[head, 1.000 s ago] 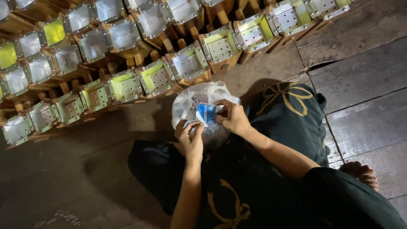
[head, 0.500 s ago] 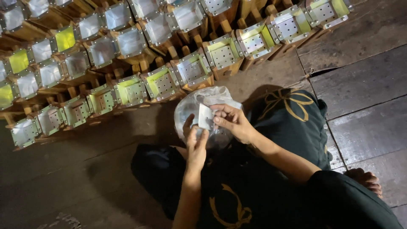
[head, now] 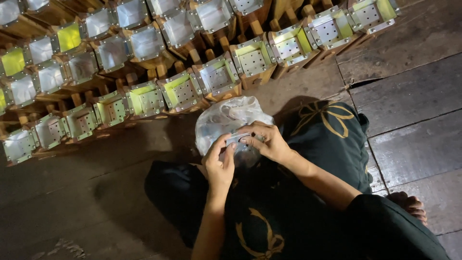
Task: A person sitting on a wooden floor picks small metal plates from a plastic bag and places them into a large grid of wooden frames.
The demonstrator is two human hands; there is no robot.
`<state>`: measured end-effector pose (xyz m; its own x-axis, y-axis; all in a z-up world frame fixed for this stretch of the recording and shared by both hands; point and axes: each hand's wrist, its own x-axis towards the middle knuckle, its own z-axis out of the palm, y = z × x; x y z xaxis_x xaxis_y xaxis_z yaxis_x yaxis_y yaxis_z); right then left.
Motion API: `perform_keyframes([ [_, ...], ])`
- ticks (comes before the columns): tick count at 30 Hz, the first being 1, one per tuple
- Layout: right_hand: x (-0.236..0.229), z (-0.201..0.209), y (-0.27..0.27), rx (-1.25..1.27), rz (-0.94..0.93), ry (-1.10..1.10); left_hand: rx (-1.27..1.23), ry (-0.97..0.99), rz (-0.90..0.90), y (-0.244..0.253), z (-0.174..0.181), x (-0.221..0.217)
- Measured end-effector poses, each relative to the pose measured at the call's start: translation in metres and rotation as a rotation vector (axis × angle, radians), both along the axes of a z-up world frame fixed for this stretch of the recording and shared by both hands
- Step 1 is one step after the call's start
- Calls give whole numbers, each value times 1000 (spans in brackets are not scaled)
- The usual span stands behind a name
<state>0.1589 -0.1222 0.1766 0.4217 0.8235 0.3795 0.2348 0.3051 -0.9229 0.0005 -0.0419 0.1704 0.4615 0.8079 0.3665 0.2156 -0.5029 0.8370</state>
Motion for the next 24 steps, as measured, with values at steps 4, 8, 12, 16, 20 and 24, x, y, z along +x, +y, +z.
perform_keyframes([
  [4, -2, -1, 2, 49, -2, -64, 111, 62, 24, 4, -21, -6],
  [8, -5, -3, 4, 73, -23, -138, 313, 149, 0, 5, -37, -9],
  [12, -8, -18, 2, 55, -56, -187, 325, 68, 14, 2, -28, -4],
  [16, -9, -23, 2, 47, -71, -204, 348, 101, 31, 2, -34, -4],
  [20, -9, -24, 3, 45, -83, -192, 347, 88, 37, 2, -36, -4],
  [24, -7, -30, 1, 6, -84, -198, 292, 132, 69, 1, -38, -3],
])
